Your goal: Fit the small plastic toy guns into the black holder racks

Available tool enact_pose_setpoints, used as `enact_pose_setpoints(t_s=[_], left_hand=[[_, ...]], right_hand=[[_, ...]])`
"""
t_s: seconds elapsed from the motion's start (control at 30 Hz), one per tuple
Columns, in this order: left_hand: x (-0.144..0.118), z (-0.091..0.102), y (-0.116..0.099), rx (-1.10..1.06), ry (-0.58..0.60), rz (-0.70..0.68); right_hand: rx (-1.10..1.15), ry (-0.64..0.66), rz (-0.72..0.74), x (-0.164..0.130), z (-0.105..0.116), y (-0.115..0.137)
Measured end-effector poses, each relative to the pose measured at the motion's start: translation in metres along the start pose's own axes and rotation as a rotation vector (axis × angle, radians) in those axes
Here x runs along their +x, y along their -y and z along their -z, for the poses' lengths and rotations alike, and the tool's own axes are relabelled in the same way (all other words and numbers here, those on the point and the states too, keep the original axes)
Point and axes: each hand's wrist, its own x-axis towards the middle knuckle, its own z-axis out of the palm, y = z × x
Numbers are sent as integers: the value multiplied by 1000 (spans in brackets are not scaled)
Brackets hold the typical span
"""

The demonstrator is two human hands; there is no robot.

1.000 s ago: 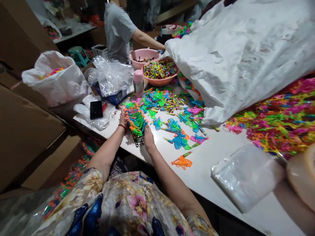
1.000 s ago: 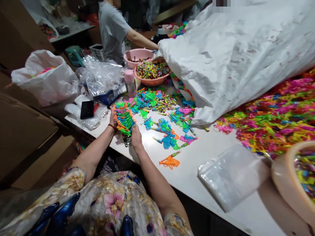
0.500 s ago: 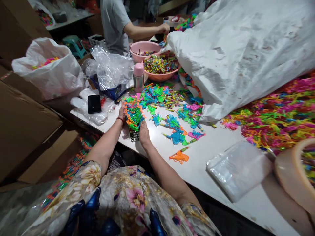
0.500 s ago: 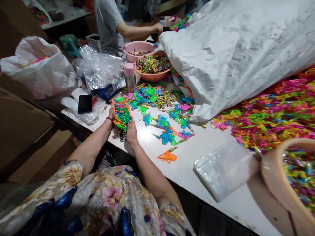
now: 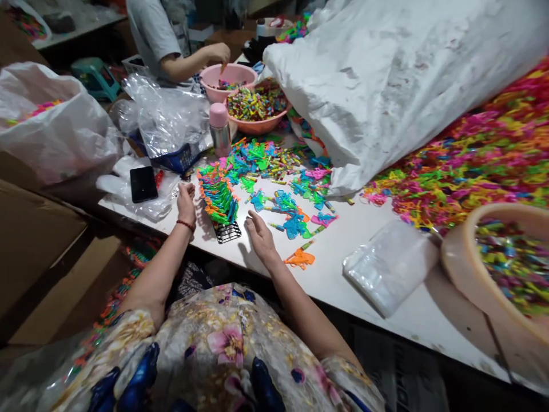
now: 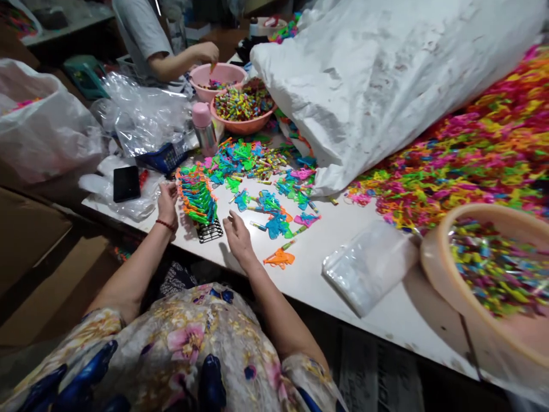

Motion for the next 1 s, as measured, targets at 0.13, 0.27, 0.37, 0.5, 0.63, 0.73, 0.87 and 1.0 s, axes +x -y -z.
enact_pose_setpoints(t_s=[0.13,0.27,0.37,0.5,0.63,0.73,0.87,1.0], left_hand=[[-36,23,8,133,-46,-164],[-58,21,3,208,-15,-263],[-51,13,-22,265,-52,-410],[-16,8,-68,513,-7,-780],[16,-7,-83,630,258,-798],[24,-20,-73,668,402,-704],[19,-27,-62,656,474,-643],[15,-25,-61,683,476,-677]], right_hand=[[-98,-50,55,-13,26,-8],[-97,9,139,-7,13,-4],[-119,21,237,3,-5,7],[-211,130,320,15,-16,11],[-231,167,279,25,-20,1],[-150,157,243,29,-25,-5],[-54,168,136,32,-31,-2],[49,174,38,37,-37,-2]])
